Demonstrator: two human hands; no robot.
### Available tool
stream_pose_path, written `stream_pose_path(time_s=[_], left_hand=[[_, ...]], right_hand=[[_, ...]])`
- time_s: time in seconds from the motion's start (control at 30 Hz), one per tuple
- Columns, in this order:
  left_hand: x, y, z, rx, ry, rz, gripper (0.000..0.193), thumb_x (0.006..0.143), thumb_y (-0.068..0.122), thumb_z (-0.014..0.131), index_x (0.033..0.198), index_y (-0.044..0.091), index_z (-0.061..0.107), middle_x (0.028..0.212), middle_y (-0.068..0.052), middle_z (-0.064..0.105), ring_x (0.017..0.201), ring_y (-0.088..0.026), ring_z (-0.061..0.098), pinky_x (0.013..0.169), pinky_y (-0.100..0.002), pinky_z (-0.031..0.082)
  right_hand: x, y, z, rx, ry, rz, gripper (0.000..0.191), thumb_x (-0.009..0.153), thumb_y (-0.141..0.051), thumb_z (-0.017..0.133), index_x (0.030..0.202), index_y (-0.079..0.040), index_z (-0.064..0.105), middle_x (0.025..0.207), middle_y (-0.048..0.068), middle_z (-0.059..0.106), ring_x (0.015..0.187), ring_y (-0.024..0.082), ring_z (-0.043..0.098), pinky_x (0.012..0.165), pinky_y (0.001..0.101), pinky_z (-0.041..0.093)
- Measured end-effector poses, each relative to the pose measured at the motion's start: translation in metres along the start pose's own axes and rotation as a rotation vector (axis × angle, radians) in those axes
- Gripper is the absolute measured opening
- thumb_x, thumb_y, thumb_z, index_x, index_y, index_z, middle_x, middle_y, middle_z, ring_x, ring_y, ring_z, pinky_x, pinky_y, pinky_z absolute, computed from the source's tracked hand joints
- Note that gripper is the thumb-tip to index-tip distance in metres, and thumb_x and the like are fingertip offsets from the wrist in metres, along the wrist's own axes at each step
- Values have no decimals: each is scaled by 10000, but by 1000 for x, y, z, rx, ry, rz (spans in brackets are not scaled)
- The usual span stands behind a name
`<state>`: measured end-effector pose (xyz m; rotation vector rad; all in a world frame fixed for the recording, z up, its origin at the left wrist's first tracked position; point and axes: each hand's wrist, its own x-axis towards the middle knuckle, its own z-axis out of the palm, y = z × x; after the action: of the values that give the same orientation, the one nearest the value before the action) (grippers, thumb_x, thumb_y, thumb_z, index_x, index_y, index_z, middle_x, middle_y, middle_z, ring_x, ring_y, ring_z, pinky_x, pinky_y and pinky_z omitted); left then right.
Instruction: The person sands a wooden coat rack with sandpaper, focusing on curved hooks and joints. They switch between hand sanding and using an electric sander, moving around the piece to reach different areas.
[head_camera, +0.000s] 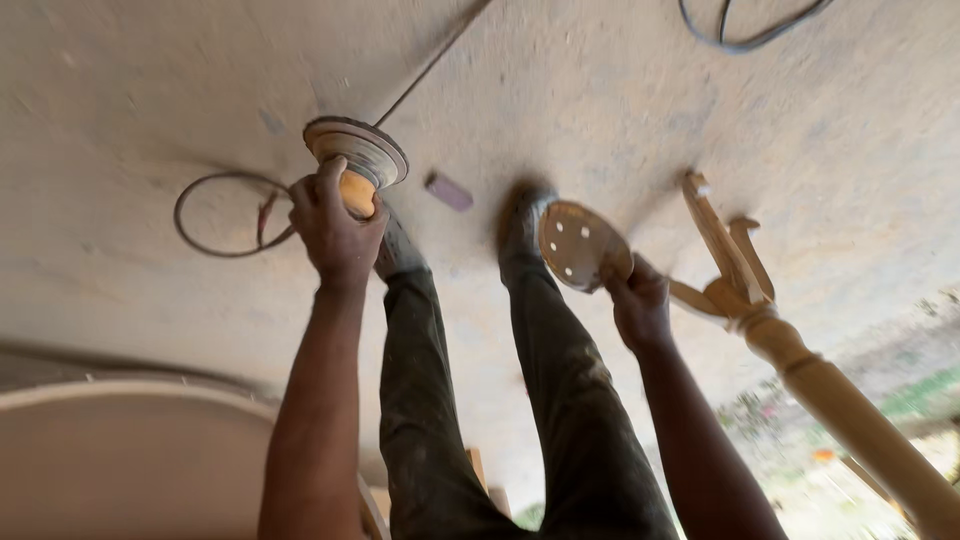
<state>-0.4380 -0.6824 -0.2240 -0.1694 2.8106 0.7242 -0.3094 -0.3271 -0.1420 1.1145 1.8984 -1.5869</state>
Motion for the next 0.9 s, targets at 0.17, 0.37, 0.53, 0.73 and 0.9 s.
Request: stream_pose_path(time_s=[0.17,0.37,0.53,0.73,0.9], left_hand=[[59,-9,66,361,-111,69,836,726,195,916,1433,194,472,1288,-176,518,1105,-356,612,975,-543,440],[63,-4,95,384,-322,-43,919,707,320,935,1482,211,453,1369,-221,488,1229,-403,550,1068,-613,349],[31,34,50,-125,-209,-24,942,1043,613,735,1633,14,310,1641,-291,343,1525,-488,334,1231,-554,315],[-92,141,-106,-870,-1084,29,997,836,758,570,1573,100,438,1517,-134,559,1403,-274,512,1159,-468,402],[-152,204,-205,-945,-937,8,578,958,348,701,1399,-9,589,1239,-170,747,1106,-204,730,947,-338,596]], right_hand=[[-3,-5,26,77,-199,-499,146,869,-25,821,960,-107,742,1168,33,704,1193,168,663,1069,339,563],[-19,-9,8,-16,-165,-548,180,793,-37,856,889,-140,744,1182,42,720,1208,160,686,1060,317,581],[-35,-20,9,110,-179,-445,176,818,32,817,950,-77,776,1158,66,733,1104,160,710,981,314,616],[-108,-73,12,-139,-153,-493,314,763,100,768,1035,-58,758,1156,91,713,1097,202,702,924,311,620],[-200,-131,9,491,-73,-134,386,966,-79,663,1341,-3,616,1151,142,725,1052,237,701,943,369,614]])
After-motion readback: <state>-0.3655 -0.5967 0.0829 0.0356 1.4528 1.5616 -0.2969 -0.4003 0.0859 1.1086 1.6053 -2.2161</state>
